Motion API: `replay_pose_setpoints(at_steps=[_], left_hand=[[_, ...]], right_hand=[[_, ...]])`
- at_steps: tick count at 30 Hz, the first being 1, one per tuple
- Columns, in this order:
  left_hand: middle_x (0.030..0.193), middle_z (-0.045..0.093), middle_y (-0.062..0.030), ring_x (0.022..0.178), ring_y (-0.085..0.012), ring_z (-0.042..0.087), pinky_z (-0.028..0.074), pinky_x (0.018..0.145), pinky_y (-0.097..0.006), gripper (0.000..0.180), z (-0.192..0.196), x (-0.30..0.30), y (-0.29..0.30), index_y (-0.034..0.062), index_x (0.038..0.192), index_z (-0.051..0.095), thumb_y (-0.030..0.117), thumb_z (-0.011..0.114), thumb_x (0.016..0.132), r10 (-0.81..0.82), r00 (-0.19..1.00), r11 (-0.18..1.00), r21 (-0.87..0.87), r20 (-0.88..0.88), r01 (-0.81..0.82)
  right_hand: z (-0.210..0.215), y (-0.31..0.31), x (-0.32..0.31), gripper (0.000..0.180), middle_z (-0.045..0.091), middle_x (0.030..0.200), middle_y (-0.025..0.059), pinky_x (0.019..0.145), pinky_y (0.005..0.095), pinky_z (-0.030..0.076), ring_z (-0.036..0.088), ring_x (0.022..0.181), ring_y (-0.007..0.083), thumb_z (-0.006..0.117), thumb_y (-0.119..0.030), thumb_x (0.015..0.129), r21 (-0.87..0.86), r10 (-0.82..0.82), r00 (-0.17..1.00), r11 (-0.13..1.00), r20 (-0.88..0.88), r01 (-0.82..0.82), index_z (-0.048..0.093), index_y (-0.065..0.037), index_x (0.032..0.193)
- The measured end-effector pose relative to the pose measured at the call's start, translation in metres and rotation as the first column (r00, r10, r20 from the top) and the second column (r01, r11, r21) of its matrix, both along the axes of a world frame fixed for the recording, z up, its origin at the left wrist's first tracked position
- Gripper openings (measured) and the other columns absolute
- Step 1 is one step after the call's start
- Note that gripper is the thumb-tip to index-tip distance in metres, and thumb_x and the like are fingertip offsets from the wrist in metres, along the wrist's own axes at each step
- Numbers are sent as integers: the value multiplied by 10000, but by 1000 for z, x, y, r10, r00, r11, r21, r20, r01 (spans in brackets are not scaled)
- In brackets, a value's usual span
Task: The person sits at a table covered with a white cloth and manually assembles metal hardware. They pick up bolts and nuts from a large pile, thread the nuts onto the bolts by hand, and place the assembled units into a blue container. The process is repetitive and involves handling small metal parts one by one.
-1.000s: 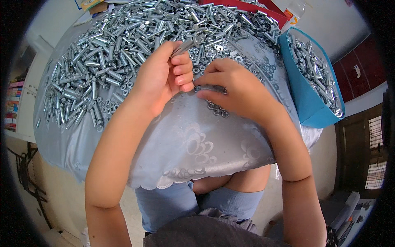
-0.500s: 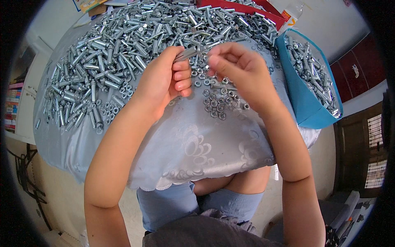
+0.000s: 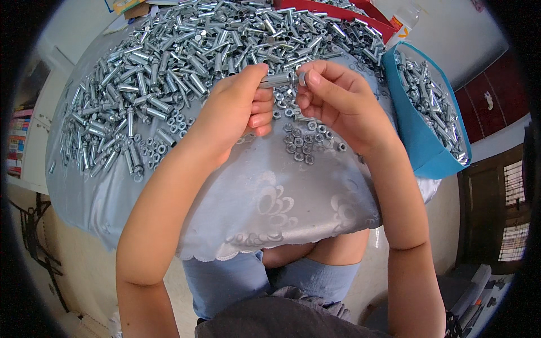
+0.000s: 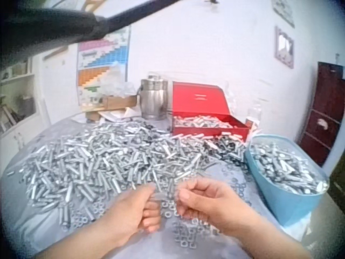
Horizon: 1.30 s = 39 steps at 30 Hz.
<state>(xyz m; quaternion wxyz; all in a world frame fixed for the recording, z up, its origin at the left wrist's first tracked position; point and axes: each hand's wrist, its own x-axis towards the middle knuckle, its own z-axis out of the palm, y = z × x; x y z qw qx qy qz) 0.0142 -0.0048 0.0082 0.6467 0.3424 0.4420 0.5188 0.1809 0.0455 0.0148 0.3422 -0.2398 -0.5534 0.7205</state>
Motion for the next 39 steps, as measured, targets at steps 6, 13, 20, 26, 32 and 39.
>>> replay_pose_setpoints(at_steps=[6,13,20,26,32,39], left_hand=[[514,248,34,425,-78,266,282,429,-247,408,-1,4,-2,146,565,250,343,414,882,-26,1000,999,34,-13,26],[516,248,35,416,-75,269,282,413,-250,395,-2,7,-3,134,585,257,340,394,894,-64,995,992,103,-77,71],[509,229,46,413,-78,255,259,418,-245,403,1,7,0,149,574,256,347,405,891,75,997,997,31,-14,-74],[510,232,46,420,-79,263,266,428,-248,396,-1,7,0,153,578,262,346,408,891,84,996,996,4,-2,-84],[523,242,44,436,-82,274,276,438,-244,396,1,5,-2,149,584,271,359,413,889,93,995,995,-28,-30,-94],[524,244,45,446,-82,281,286,446,-243,412,-3,2,-1,153,575,267,374,431,881,59,998,998,-3,-17,-59]], right_hand=[[0,1,5,166,552,777,3,627,211,459,546,712,80,588,-208,836,-127,149,986,979,-70,-157,550,-63,907],[-3,5,8,177,549,772,-2,631,211,466,546,709,81,599,-189,828,-201,215,961,947,-177,-249,544,-63,939],[5,-2,0,210,576,831,18,648,208,468,565,689,89,627,-109,792,238,-73,997,969,2,71,588,-9,973],[-1,-5,-3,273,592,842,43,672,202,463,575,747,86,679,-58,729,392,-169,986,906,-7,158,588,19,976],[1,-6,-4,272,595,841,50,662,197,454,568,733,78,691,-71,723,397,-216,976,897,15,193,585,25,954],[-3,0,-2,222,596,795,24,614,196,432,535,672,58,689,-74,720,636,-312,949,742,44,215,606,-5,914]])
